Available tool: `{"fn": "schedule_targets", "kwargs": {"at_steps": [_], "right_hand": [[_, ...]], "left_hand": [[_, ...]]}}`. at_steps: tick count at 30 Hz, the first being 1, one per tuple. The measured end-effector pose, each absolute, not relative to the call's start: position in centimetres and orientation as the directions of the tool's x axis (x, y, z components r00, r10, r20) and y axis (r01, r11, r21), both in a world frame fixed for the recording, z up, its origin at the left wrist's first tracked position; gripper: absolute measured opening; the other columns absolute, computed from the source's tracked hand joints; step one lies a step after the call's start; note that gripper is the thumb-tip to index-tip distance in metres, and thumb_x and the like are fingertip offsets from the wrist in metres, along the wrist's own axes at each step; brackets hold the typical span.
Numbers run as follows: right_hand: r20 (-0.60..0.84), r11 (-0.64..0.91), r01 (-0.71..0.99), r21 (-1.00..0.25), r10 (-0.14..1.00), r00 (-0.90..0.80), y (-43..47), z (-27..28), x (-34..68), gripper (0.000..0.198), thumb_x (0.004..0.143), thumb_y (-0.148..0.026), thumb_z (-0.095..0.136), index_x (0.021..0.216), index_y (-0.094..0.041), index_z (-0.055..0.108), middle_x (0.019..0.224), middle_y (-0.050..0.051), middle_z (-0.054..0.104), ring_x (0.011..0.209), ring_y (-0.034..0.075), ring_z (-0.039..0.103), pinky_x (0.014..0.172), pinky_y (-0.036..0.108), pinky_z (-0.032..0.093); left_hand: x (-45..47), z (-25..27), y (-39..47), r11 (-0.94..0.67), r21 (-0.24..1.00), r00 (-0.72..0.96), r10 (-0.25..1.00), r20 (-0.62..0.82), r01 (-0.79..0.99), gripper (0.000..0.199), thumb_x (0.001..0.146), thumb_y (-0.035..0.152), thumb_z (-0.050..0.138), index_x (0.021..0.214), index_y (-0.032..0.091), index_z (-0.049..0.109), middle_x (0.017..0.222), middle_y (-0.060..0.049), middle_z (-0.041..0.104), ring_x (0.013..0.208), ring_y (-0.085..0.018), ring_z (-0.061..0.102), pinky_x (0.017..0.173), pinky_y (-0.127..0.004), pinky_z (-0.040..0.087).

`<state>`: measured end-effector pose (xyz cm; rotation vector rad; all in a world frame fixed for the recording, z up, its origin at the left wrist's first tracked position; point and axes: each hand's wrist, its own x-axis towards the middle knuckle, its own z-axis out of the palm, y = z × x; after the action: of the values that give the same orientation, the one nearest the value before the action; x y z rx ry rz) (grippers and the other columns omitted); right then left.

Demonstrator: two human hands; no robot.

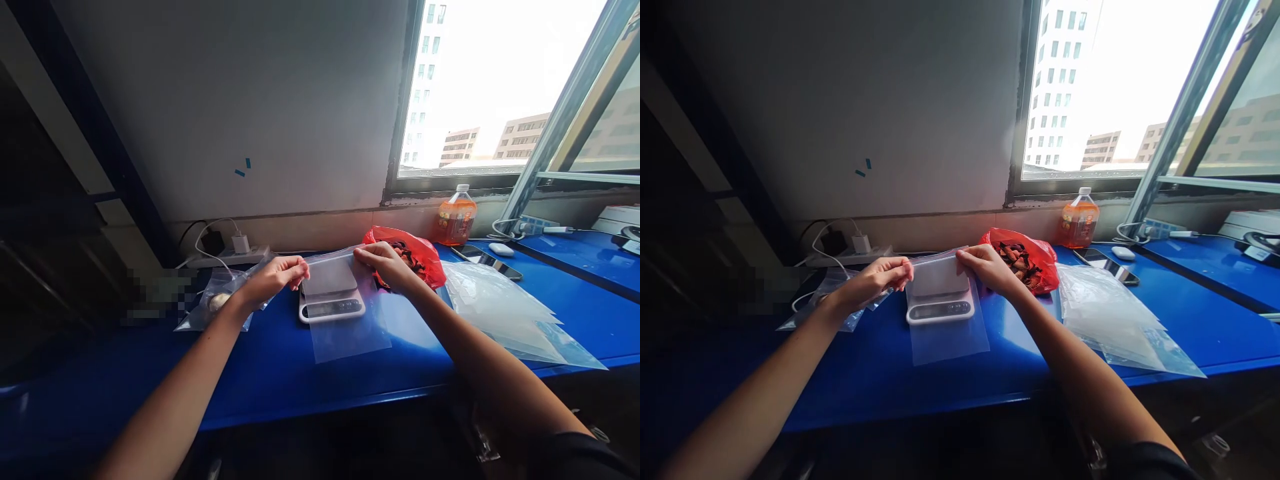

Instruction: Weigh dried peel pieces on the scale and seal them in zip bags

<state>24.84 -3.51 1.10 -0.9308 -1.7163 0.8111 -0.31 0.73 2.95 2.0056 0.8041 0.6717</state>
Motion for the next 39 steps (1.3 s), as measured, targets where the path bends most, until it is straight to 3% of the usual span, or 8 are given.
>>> {"fn": "schedule_targets", "kwargs": {"at_steps": [6,9,11,14,18,25,30,39], "right_hand": [[0.389,0.487,0.325,-0.811,0.863,-0.322,-3.9,1.6,24.6,0.041,0.086,-0.049,0.048,0.065,-0.017,0.063,0.059,0.001,0.053,0.057,0.013,0.047,0.055,0.026,0.036],[0.531,0.561,0.477,-0.677,0.821,-0.211,-4.1,1.6,24.1,0.027,0.087,-0.040,0.049,0.082,-0.017,0.063,0.073,0.003,0.060,0.066,0.015,0.053,0.062,0.027,0.040],[0.670,0.589,0.633,-0.503,0.728,-0.145,-4.3,1.3,23.4,0.018,0.084,-0.028,0.053,0.095,-0.017,0.060,0.087,0.006,0.064,0.076,0.017,0.057,0.071,0.030,0.043],[0.702,0.610,0.742,-0.277,0.656,-0.277,-4.9,0.7,21.9,0.031,0.077,-0.011,0.054,0.107,-0.018,0.055,0.097,0.008,0.065,0.090,0.021,0.058,0.080,0.034,0.043],[0.635,0.672,0.704,-0.229,0.652,-0.415,-5.3,-0.1,20.3,0.034,0.072,-0.001,0.050,0.101,-0.018,0.051,0.091,0.005,0.065,0.087,0.020,0.058,0.078,0.032,0.044],[0.659,0.671,0.695,-0.258,0.648,-0.381,-4.8,-1.2,20.0,0.034,0.076,-0.001,0.047,0.105,-0.018,0.045,0.094,0.008,0.062,0.090,0.020,0.057,0.079,0.032,0.045],[0.679,0.699,0.652,-0.295,0.633,-0.371,-4.3,-1.2,20.0,0.023,0.076,-0.005,0.045,0.095,-0.018,0.046,0.086,0.005,0.061,0.073,0.015,0.054,0.068,0.028,0.043],[0.743,0.676,0.683,-0.277,0.601,-0.294,-3.3,0.1,22.0,0.017,0.074,-0.007,0.049,0.085,-0.019,0.056,0.084,0.004,0.063,0.078,0.016,0.055,0.071,0.028,0.043]], "left_hand": [[-0.4,3.0,0.9,-0.525,0.806,0.573,0.762,0.301,0.274,0.025,0.080,0.037,0.047,0.064,0.018,0.055,0.062,-0.001,0.049,0.058,-0.014,0.043,0.055,-0.026,0.035],[0.0,2.9,0.5,-0.576,0.745,0.569,0.755,0.327,0.336,0.025,0.080,0.034,0.050,0.062,0.018,0.057,0.058,0.000,0.049,0.056,-0.014,0.042,0.055,-0.026,0.032],[0.5,2.6,0.0,-0.655,0.634,0.602,0.717,0.350,0.411,0.024,0.081,0.032,0.051,0.063,0.017,0.060,0.058,0.000,0.052,0.057,-0.014,0.045,0.056,-0.026,0.031],[1.5,1.8,-0.8,-0.785,0.368,0.685,0.617,0.388,0.499,0.024,0.086,0.029,0.049,0.071,0.018,0.063,0.066,-0.003,0.061,0.064,-0.016,0.053,0.060,-0.027,0.033],[2.2,0.7,-1.3,-0.834,0.184,0.733,0.546,0.406,0.520,0.027,0.092,0.031,0.044,0.077,0.018,0.062,0.077,-0.007,0.066,0.071,-0.020,0.059,0.062,-0.027,0.035],[2.2,0.3,-1.2,-0.782,0.187,0.697,0.617,0.365,0.595,0.029,0.093,0.032,0.041,0.077,0.020,0.061,0.077,-0.006,0.067,0.073,-0.020,0.061,0.062,-0.027,0.034],[2.4,1.1,-1.3,-0.794,0.194,0.693,0.600,0.400,0.576,0.029,0.090,0.030,0.042,0.070,0.019,0.061,0.071,-0.005,0.064,0.067,-0.019,0.057,0.061,-0.028,0.034],[0.1,3.5,-0.2,-0.780,0.399,0.586,0.626,0.515,0.482,0.021,0.082,0.029,0.054,0.070,0.019,0.069,0.069,-0.002,0.067,0.066,-0.016,0.058,0.062,-0.025,0.040]]}}
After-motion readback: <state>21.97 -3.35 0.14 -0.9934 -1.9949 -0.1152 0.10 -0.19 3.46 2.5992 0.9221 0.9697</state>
